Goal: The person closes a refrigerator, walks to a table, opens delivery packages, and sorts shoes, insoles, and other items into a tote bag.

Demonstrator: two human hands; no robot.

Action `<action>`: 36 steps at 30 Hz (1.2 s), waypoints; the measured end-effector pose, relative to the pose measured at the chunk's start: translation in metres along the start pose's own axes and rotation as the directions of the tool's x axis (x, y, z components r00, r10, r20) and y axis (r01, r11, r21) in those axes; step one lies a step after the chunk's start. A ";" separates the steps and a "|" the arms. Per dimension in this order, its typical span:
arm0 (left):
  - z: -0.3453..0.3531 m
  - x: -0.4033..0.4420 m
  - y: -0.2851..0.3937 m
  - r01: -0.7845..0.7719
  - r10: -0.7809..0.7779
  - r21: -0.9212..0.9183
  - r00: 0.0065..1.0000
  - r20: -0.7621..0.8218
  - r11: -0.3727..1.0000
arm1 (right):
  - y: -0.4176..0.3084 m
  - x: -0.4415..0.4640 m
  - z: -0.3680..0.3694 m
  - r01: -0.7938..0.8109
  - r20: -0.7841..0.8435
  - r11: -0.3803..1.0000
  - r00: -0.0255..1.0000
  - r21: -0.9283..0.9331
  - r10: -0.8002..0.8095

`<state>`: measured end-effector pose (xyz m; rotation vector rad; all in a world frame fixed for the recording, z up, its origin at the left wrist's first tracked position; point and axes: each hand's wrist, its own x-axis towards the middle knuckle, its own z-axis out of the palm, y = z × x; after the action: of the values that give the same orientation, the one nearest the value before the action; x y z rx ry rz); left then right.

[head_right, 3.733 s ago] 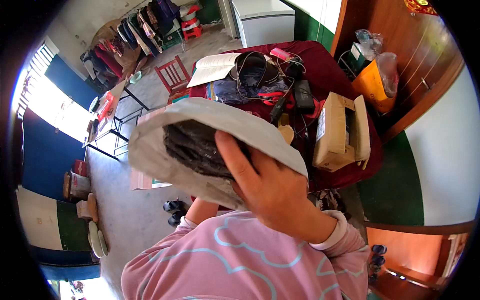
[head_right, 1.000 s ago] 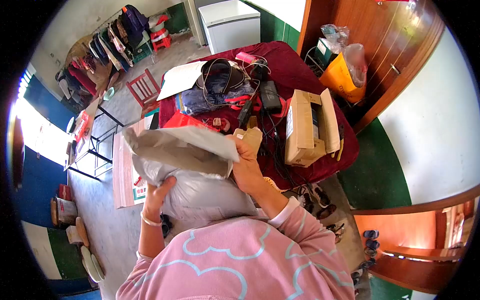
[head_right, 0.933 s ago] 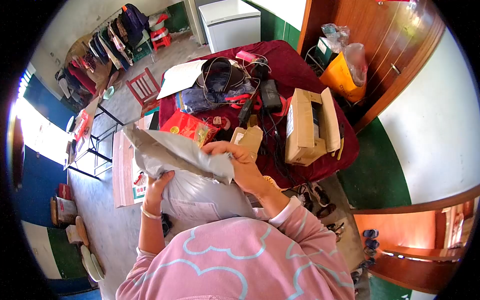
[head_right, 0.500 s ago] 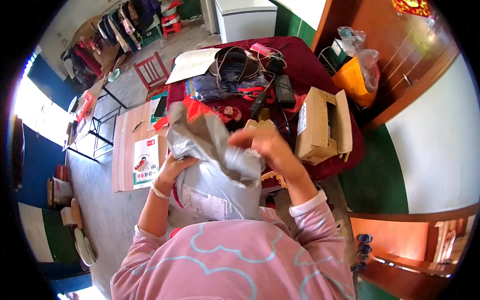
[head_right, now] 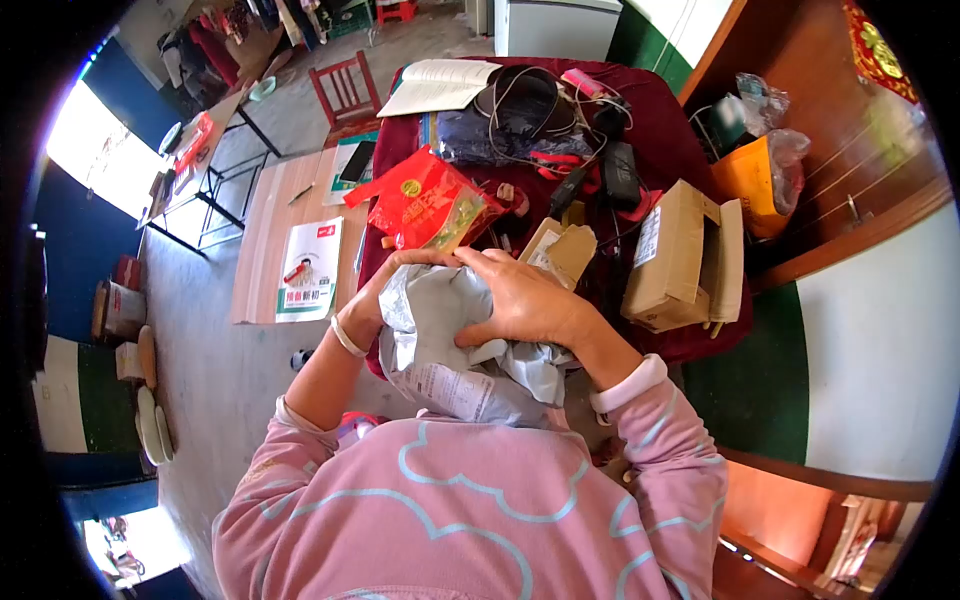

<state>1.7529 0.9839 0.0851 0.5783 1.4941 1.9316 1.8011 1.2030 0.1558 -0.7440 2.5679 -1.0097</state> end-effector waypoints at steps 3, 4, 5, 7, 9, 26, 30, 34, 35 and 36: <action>-0.003 -0.013 0.003 0.036 -0.037 -0.153 0.999 0.001 0.988 | -0.026 -0.002 -0.001 -0.114 -0.020 0.983 0.994 -0.145 0.112; -0.003 -0.017 0.005 0.016 -0.015 -0.209 1.000 0.006 0.978 | -0.030 -0.003 -0.001 -0.124 -0.025 0.975 0.992 -0.186 0.122; -0.002 -0.021 0.007 -0.054 0.055 -0.311 0.998 -0.006 0.949 | -0.031 -0.004 -0.001 -0.149 -0.031 0.964 0.989 -0.221 0.146; -0.006 -0.026 0.015 -0.185 0.188 -0.489 0.981 -0.045 0.852 | -0.032 -0.004 -0.001 -0.198 -0.058 0.938 0.980 -0.286 0.189; -0.005 -0.029 0.021 -0.210 0.147 -0.321 0.967 -0.208 0.924 | -0.029 -0.001 0.000 -0.281 -0.019 0.924 0.958 -0.259 0.286; 0.031 -0.022 -0.024 0.259 -0.240 0.270 0.965 -0.103 0.927 | 0.031 -0.098 0.008 -0.037 -0.414 0.983 0.904 0.178 0.108; 0.066 -0.023 -0.017 0.144 -0.080 0.307 0.974 -0.211 0.941 | 0.059 -0.154 0.025 0.165 -0.574 0.887 0.808 0.431 0.129; 0.139 -0.001 0.003 0.029 0.083 0.308 0.935 -0.345 0.951 | 0.084 -0.226 0.026 0.202 -0.592 0.775 0.763 0.599 0.259; 0.156 0.006 0.003 0.029 0.094 0.318 0.926 -0.365 0.948 | 0.089 -0.238 0.023 0.249 -0.594 0.703 0.748 0.666 0.297; 0.173 0.012 0.005 0.034 0.101 0.327 0.917 -0.386 0.944 | 0.092 -0.249 0.019 0.293 -0.586 0.619 0.735 0.728 0.341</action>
<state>1.8593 1.1114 0.1351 0.3596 2.1039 1.9164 1.9828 1.3885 0.0959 -0.0347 2.1164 -2.5588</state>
